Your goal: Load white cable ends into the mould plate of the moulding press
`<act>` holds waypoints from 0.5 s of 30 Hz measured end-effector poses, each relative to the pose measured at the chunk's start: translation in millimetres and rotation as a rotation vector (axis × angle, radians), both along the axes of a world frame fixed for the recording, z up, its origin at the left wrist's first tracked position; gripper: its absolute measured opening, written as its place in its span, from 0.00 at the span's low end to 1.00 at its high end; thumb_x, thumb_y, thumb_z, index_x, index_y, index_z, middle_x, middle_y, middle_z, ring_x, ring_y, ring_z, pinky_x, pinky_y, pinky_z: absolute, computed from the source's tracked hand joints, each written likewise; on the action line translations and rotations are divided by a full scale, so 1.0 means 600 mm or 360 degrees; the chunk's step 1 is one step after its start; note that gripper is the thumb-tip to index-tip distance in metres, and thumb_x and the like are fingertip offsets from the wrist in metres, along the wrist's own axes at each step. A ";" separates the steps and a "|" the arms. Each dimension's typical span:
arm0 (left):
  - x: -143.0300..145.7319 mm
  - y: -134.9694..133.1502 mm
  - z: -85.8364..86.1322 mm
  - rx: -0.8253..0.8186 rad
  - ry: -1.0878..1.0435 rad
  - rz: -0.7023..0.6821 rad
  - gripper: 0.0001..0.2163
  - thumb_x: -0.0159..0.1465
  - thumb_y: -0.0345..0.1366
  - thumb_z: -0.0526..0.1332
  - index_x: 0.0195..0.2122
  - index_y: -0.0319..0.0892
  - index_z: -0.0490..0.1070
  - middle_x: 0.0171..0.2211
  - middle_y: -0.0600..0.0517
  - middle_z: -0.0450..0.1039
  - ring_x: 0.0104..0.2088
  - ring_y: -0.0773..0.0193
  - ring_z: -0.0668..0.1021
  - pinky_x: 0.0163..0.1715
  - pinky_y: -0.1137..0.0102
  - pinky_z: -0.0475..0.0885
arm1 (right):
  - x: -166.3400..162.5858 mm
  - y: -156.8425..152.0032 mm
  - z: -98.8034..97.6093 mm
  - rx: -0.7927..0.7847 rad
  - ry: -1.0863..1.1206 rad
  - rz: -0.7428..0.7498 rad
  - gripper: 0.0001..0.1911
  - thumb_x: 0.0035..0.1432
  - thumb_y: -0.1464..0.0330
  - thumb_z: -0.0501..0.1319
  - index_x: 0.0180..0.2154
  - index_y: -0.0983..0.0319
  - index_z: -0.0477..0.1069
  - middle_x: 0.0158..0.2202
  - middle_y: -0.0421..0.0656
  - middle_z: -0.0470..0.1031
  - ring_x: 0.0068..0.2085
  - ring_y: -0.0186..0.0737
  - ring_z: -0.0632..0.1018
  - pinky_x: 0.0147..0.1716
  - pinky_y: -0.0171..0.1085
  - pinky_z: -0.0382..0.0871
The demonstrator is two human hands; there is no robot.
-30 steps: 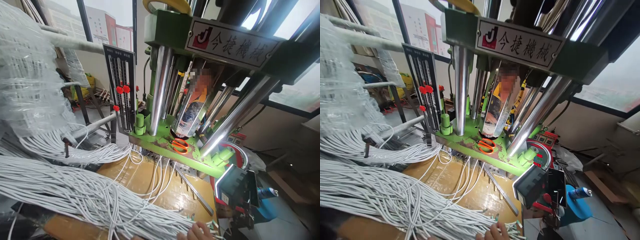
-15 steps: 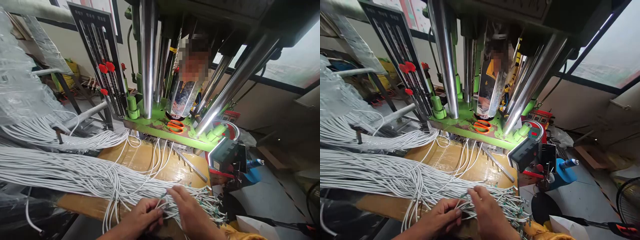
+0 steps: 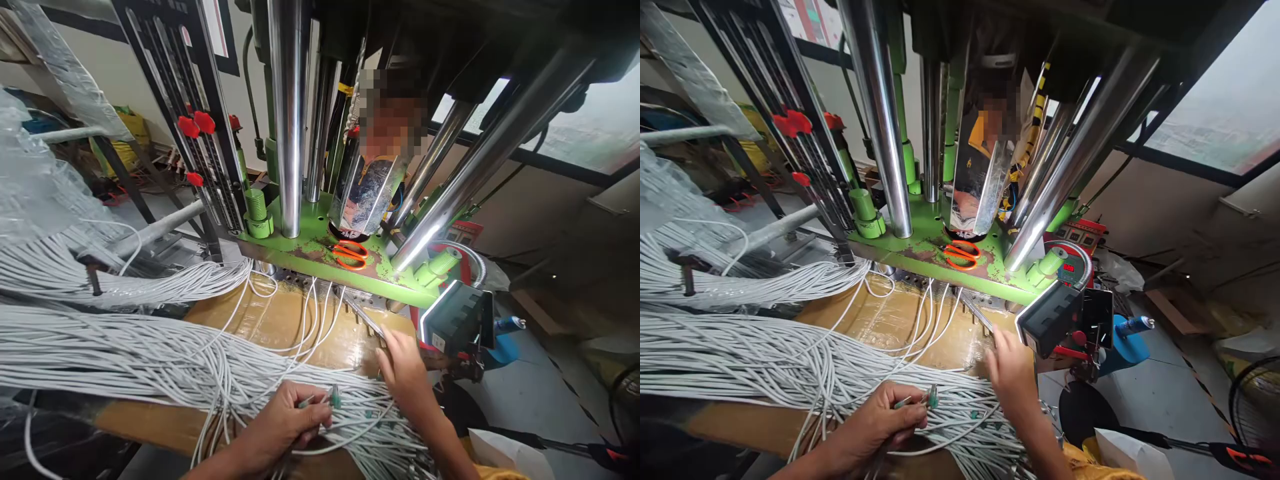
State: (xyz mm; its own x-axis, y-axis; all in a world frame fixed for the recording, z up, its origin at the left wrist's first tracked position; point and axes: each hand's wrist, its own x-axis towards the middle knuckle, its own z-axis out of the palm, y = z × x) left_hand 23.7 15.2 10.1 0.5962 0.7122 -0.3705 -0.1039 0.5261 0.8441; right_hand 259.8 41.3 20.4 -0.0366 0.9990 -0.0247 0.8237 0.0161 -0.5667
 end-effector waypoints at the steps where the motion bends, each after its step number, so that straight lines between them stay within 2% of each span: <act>1: -0.001 0.002 -0.003 -0.0048 0.0033 0.0075 0.20 0.54 0.51 0.68 0.26 0.35 0.71 0.19 0.57 0.62 0.18 0.75 0.56 0.20 0.74 0.47 | 0.023 0.011 -0.011 0.0011 -0.0149 -0.0019 0.26 0.63 0.63 0.50 0.58 0.71 0.63 0.57 0.59 0.69 0.59 0.54 0.69 0.60 0.57 0.60; 3: -0.001 0.005 -0.004 -0.0127 0.0072 0.0202 0.21 0.51 0.51 0.70 0.33 0.37 0.71 0.24 0.55 0.69 0.18 0.76 0.58 0.19 0.75 0.48 | 0.059 0.027 -0.029 -0.0061 -0.0283 0.0014 0.24 0.62 0.67 0.50 0.57 0.70 0.64 0.55 0.58 0.71 0.56 0.53 0.70 0.56 0.54 0.64; 6: -0.001 0.011 0.005 -0.0048 0.0162 0.0174 0.27 0.53 0.56 0.66 0.43 0.38 0.71 0.30 0.50 0.75 0.18 0.74 0.59 0.20 0.75 0.53 | 0.081 0.035 -0.037 -0.0118 -0.0296 0.0024 0.20 0.62 0.70 0.48 0.53 0.66 0.67 0.49 0.55 0.74 0.52 0.49 0.73 0.52 0.49 0.67; 7: -0.002 0.014 0.010 0.0062 0.0233 0.0146 0.26 0.54 0.56 0.65 0.43 0.38 0.72 0.31 0.49 0.76 0.20 0.73 0.62 0.22 0.75 0.56 | 0.082 0.036 -0.034 -0.0137 -0.0294 0.0015 0.18 0.62 0.70 0.48 0.51 0.64 0.68 0.47 0.54 0.75 0.50 0.48 0.73 0.51 0.47 0.66; 9: -0.005 0.021 0.016 0.0426 0.0441 0.0063 0.20 0.58 0.53 0.63 0.37 0.38 0.76 0.31 0.49 0.76 0.25 0.69 0.68 0.28 0.72 0.62 | 0.079 0.034 -0.019 -0.0190 -0.0288 -0.0009 0.15 0.62 0.69 0.48 0.46 0.63 0.70 0.43 0.52 0.76 0.47 0.48 0.74 0.48 0.45 0.66; 12: -0.007 0.030 0.010 0.1031 0.0668 -0.0094 0.16 0.64 0.45 0.58 0.28 0.39 0.76 0.25 0.50 0.72 0.28 0.65 0.70 0.34 0.71 0.65 | 0.060 0.022 0.009 -0.0294 -0.0259 -0.0055 0.14 0.62 0.68 0.47 0.42 0.61 0.69 0.36 0.49 0.77 0.40 0.46 0.76 0.41 0.42 0.67; 15: -0.002 0.037 -0.007 0.1286 0.0674 -0.0192 0.15 0.66 0.40 0.53 0.31 0.40 0.76 0.28 0.48 0.74 0.31 0.63 0.73 0.37 0.71 0.67 | 0.020 -0.005 0.021 -0.0384 0.0151 -0.0026 0.16 0.57 0.70 0.49 0.45 0.61 0.68 0.38 0.46 0.77 0.41 0.42 0.76 0.44 0.40 0.69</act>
